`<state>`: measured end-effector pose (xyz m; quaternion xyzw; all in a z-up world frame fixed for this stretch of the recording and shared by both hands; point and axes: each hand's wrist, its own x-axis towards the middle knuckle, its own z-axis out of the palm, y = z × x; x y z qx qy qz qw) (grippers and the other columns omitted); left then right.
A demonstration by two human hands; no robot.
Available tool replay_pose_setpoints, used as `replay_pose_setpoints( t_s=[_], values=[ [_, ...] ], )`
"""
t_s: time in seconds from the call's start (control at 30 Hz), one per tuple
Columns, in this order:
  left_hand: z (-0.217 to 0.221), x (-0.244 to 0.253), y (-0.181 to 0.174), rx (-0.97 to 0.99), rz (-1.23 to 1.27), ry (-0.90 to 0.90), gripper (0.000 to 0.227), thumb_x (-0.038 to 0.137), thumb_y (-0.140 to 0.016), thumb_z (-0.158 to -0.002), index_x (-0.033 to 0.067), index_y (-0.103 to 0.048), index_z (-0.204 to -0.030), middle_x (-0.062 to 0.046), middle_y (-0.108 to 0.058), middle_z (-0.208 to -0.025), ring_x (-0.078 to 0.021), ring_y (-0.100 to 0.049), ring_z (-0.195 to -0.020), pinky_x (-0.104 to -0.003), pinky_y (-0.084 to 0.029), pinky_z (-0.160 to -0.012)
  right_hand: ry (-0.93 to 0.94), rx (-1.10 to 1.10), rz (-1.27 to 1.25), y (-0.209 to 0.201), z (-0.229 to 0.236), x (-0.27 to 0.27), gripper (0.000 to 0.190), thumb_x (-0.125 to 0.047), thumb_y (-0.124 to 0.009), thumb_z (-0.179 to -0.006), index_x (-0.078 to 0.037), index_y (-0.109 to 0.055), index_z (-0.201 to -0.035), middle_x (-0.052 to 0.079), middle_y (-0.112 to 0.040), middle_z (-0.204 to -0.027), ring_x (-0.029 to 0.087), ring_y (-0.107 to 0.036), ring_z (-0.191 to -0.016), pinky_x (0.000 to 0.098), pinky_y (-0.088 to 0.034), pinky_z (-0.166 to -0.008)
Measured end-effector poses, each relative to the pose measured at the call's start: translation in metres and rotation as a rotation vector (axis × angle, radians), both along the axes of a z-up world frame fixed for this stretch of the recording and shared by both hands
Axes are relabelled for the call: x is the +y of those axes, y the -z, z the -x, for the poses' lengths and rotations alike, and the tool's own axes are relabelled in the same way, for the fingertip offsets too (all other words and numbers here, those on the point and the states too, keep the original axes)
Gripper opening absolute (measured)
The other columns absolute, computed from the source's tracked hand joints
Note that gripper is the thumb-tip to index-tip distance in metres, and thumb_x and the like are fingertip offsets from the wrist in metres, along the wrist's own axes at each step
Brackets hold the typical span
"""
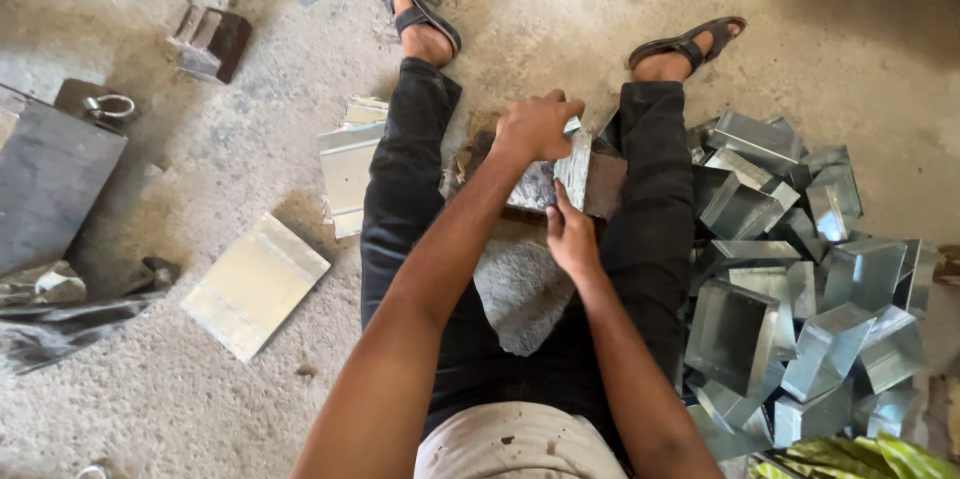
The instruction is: The person sits on the floor and repeatedly hammers small rectangular metal pieces placed on a stone block. They adjust the metal pieces between strikes and occasionally toss finished pieces aside.
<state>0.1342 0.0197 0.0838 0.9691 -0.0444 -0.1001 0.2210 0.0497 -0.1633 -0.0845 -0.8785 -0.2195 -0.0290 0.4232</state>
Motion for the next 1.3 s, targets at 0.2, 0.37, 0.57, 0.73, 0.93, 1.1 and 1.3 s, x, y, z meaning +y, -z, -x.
replay_pose_setpoints(
  t_s=[0.2,0.37,0.57,0.73,0.93,1.1,1.3],
  values=[
    [-0.015,0.049,0.052,-0.283,0.253,-0.245,0.036,0.016,-0.068,-0.080,0.0268,-0.069,-0.115,-0.011,-0.073,-0.118,-0.0353,-0.068,-0.109,-0.047,-0.053,-0.091,0.271,0.366,-0.140,0.001,0.013,-0.033,0.057,-0.026,-0.060,-0.106,-0.014,-0.043,-0.158,0.010,-0.060,-0.070,0.019,-0.056,-0.055,0.0375,-0.049,-0.052],
    [-0.001,0.104,0.174,-0.439,0.607,-0.566,0.045,0.011,-0.054,-0.084,0.0099,-0.064,-0.129,-0.026,-0.069,-0.112,-0.0441,-0.067,-0.104,-0.046,-0.055,-0.093,0.327,0.707,-0.489,0.001,0.030,-0.055,0.059,-0.025,-0.054,-0.104,-0.021,-0.037,-0.160,-0.003,-0.051,-0.070,0.008,-0.043,-0.044,0.0277,-0.034,-0.038],
    [0.041,0.062,0.166,0.004,0.007,-0.512,0.055,0.035,-0.072,-0.083,0.0142,-0.062,-0.133,-0.015,-0.051,-0.143,-0.0376,-0.039,-0.137,-0.064,-0.033,-0.109,0.314,0.648,-0.497,0.014,0.029,-0.052,0.060,-0.023,-0.054,-0.103,-0.022,-0.035,-0.161,-0.003,-0.050,-0.068,0.007,-0.043,-0.044,0.0270,-0.036,-0.037],
    [0.012,0.027,0.118,-0.204,-0.134,-0.240,0.066,0.045,-0.077,-0.080,0.0231,-0.057,-0.138,-0.009,-0.034,-0.160,-0.0338,-0.020,-0.151,-0.076,-0.015,-0.114,0.317,0.600,-0.461,0.022,0.027,-0.052,0.057,-0.023,-0.054,-0.105,-0.020,-0.037,-0.160,-0.003,-0.051,-0.068,0.006,-0.045,-0.045,0.0265,-0.038,-0.038],
    [-0.013,0.013,0.126,0.124,-0.050,-0.095,0.060,0.015,-0.045,-0.098,0.0425,-0.047,-0.151,-0.004,-0.035,-0.167,-0.0397,-0.041,-0.137,-0.066,-0.034,-0.109,0.343,0.604,-0.473,0.016,0.032,-0.050,0.056,-0.023,-0.055,-0.105,-0.021,-0.040,-0.159,-0.002,-0.050,-0.066,0.006,-0.043,-0.043,0.0271,-0.037,-0.037],
    [0.025,-0.014,0.117,-0.301,-0.224,0.034,0.038,0.013,-0.048,-0.099,0.0225,-0.059,-0.135,-0.009,-0.067,-0.122,-0.0332,-0.062,-0.112,-0.057,-0.044,-0.096,0.356,0.628,-0.581,-0.005,0.032,-0.048,0.059,-0.020,-0.055,-0.104,-0.022,-0.037,-0.160,-0.004,-0.051,-0.071,0.005,-0.042,-0.043,0.0262,-0.036,-0.036],
    [0.042,-0.028,0.105,-0.401,-0.299,-0.021,0.018,0.015,-0.052,-0.091,0.0115,-0.061,-0.106,-0.007,-0.066,-0.101,-0.0281,-0.063,-0.101,-0.053,-0.045,-0.090,0.234,0.291,-0.608,-0.102,0.029,-0.051,0.060,-0.017,-0.053,-0.108,-0.011,-0.031,-0.163,-0.003,-0.054,-0.073,0.003,-0.048,-0.049,0.0233,-0.040,-0.038]
  ],
)
